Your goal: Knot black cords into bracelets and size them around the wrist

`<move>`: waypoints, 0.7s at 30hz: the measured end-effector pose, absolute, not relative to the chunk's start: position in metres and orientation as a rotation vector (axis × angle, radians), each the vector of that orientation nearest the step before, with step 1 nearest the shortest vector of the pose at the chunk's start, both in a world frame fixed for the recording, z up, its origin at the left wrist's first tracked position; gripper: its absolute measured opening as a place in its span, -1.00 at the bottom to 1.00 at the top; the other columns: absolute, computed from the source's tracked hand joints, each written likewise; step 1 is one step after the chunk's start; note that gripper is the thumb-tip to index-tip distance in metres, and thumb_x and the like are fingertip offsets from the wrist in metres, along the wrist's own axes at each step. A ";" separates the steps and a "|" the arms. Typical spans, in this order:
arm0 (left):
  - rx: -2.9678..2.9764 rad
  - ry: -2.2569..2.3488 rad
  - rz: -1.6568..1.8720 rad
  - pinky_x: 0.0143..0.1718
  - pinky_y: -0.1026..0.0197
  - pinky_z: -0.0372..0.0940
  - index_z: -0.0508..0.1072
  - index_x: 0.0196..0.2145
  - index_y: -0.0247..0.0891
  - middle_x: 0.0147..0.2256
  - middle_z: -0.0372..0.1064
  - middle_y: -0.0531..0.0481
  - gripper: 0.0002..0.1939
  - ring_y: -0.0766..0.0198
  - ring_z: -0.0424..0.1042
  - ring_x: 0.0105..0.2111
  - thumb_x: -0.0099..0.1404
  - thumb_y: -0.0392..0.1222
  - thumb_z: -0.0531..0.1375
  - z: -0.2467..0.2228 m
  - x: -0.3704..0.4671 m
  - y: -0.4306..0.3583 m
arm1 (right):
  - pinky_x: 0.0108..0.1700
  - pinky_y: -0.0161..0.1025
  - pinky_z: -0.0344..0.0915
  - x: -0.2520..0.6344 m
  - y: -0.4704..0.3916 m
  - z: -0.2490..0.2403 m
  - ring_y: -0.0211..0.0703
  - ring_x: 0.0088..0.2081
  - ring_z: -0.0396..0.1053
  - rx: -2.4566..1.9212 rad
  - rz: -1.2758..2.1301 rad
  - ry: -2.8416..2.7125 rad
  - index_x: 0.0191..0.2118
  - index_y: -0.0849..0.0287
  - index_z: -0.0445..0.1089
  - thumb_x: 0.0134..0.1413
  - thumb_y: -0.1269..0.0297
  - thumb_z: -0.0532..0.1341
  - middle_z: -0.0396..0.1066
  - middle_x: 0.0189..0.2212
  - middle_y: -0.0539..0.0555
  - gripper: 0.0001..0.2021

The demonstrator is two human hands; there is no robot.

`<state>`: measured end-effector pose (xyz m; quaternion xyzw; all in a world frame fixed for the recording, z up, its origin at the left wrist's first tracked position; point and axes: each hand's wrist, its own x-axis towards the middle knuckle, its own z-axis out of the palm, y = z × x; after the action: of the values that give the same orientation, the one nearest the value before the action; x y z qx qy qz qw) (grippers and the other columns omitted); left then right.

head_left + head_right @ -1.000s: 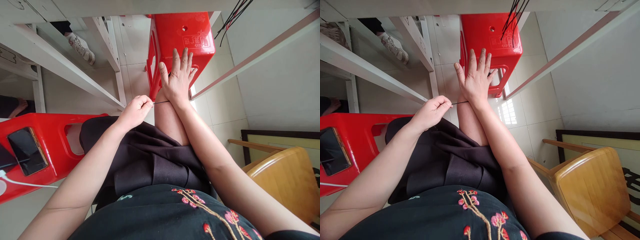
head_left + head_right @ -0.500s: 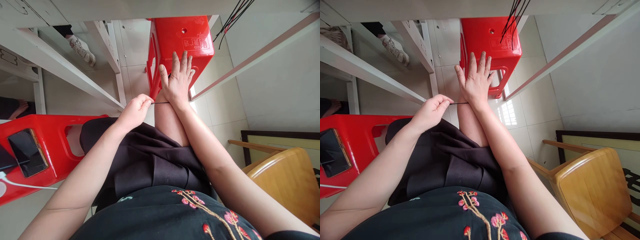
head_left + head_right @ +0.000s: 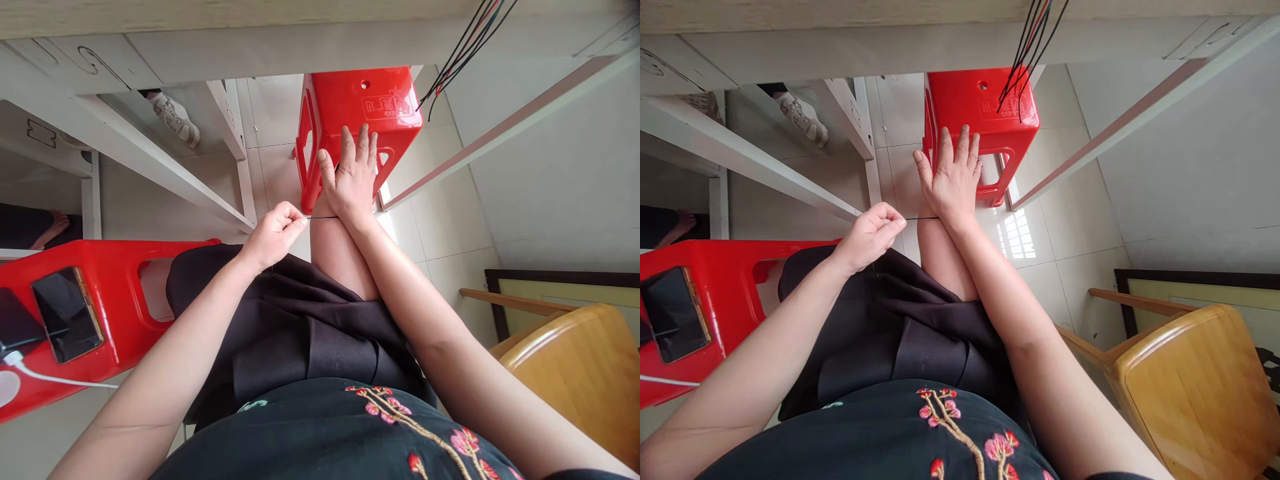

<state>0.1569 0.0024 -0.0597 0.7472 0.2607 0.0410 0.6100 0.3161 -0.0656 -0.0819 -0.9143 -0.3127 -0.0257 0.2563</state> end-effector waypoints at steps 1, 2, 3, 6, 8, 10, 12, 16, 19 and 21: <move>1.709 0.596 0.106 -0.56 0.28 0.00 0.21 -0.44 -0.19 -0.65 0.02 0.20 -0.84 0.41 0.00 -0.66 0.23 -0.12 0.10 -0.062 0.157 0.003 | 0.17 0.41 -0.15 0.316 -0.065 -0.081 0.25 0.34 -0.32 -2.488 -0.059 -0.850 0.30 0.14 -0.03 0.16 -0.26 -0.24 -0.18 0.32 0.27 -0.25; 1.708 0.594 0.111 -0.57 0.29 -0.01 0.22 -0.45 -0.19 -0.65 0.01 0.20 -0.84 0.41 -0.01 -0.66 0.24 -0.11 0.10 -0.063 0.157 0.003 | 0.17 0.40 -0.13 0.316 -0.065 -0.081 0.25 0.34 -0.33 -2.499 -0.048 -0.852 0.30 0.16 -0.04 0.16 -0.25 -0.24 -0.19 0.33 0.29 -0.24; 1.715 0.598 0.114 -0.57 0.29 -0.01 0.23 -0.45 -0.19 -0.66 0.00 0.20 -0.84 0.40 -0.01 -0.66 0.24 -0.11 0.10 -0.065 0.157 0.004 | 0.17 0.39 -0.12 0.316 -0.065 -0.081 0.25 0.34 -0.34 -2.514 -0.040 -0.854 0.30 0.18 -0.04 0.16 -0.25 -0.24 -0.20 0.33 0.30 -0.24; 1.750 0.639 0.108 -0.57 0.28 -0.01 0.30 -0.43 -0.20 -0.67 -0.01 0.19 -0.82 0.39 -0.01 -0.66 0.26 -0.08 0.08 -0.067 0.157 0.004 | 0.17 0.38 -0.10 0.317 -0.064 -0.082 0.26 0.34 -0.32 -2.535 -0.052 -0.849 0.30 0.19 -0.04 0.16 -0.25 -0.24 -0.19 0.32 0.30 -0.23; 1.765 0.664 0.095 -0.56 0.28 0.00 0.34 -0.42 -0.21 -0.67 0.00 0.17 -0.79 0.38 -0.01 -0.65 0.26 -0.05 0.07 -0.067 0.156 0.005 | 0.16 0.39 -0.10 0.318 -0.064 -0.084 0.26 0.34 -0.29 -2.500 -0.075 -0.843 0.29 0.16 -0.02 0.15 -0.26 -0.23 -0.15 0.32 0.28 -0.24; 1.776 0.667 0.080 -0.53 0.28 0.04 0.37 -0.41 -0.20 -0.66 0.03 0.16 -0.76 0.36 0.01 -0.64 0.26 -0.01 0.07 -0.067 0.156 0.006 | 0.17 0.39 -0.10 0.318 -0.065 -0.085 0.25 0.34 -0.28 -2.458 -0.088 -0.841 0.28 0.15 0.01 0.16 -0.25 -0.22 -0.13 0.31 0.28 -0.26; 1.781 0.661 0.069 -0.51 0.27 0.07 0.40 -0.41 -0.20 -0.64 0.08 0.13 -0.72 0.34 0.05 -0.62 0.27 0.03 0.06 -0.067 0.156 0.007 | 0.18 0.37 -0.11 0.318 -0.065 -0.085 0.24 0.34 -0.29 -2.446 -0.094 -0.838 0.28 0.18 0.02 0.18 -0.22 -0.21 -0.12 0.31 0.29 -0.28; 1.782 0.676 0.071 -0.53 0.27 0.08 0.42 -0.43 -0.22 -0.62 0.12 0.10 -0.63 0.33 0.09 -0.59 0.28 0.10 0.03 -0.069 0.155 0.007 | 0.19 0.32 -0.10 0.317 -0.066 -0.084 0.23 0.33 -0.25 -2.470 -0.115 -0.842 0.27 0.18 0.04 0.18 -0.22 -0.21 -0.09 0.30 0.29 -0.28; 1.782 0.683 0.044 -0.53 0.28 0.09 0.43 -0.45 -0.24 -0.59 0.20 0.06 -0.60 0.34 0.13 -0.58 0.27 0.13 0.03 -0.072 0.155 0.008 | 0.19 0.31 -0.09 0.317 -0.065 -0.083 0.23 0.33 -0.24 -2.510 -0.123 -0.846 0.27 0.17 0.02 0.18 -0.22 -0.22 -0.10 0.30 0.29 -0.28; 1.789 0.671 -0.002 -0.48 0.27 0.15 0.45 -0.44 -0.25 -0.52 0.32 0.02 -0.61 0.32 0.22 -0.52 0.26 0.12 0.06 -0.074 0.156 0.009 | 0.19 0.30 -0.08 0.316 -0.065 -0.083 0.23 0.34 -0.26 -2.537 -0.115 -0.841 0.28 0.20 0.00 0.19 -0.21 -0.23 -0.13 0.31 0.31 -0.27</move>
<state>0.1556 0.0093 -0.0737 0.7646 0.2868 -0.0008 0.5772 0.3159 -0.0649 -0.0827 -0.9226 -0.3058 -0.0417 0.2313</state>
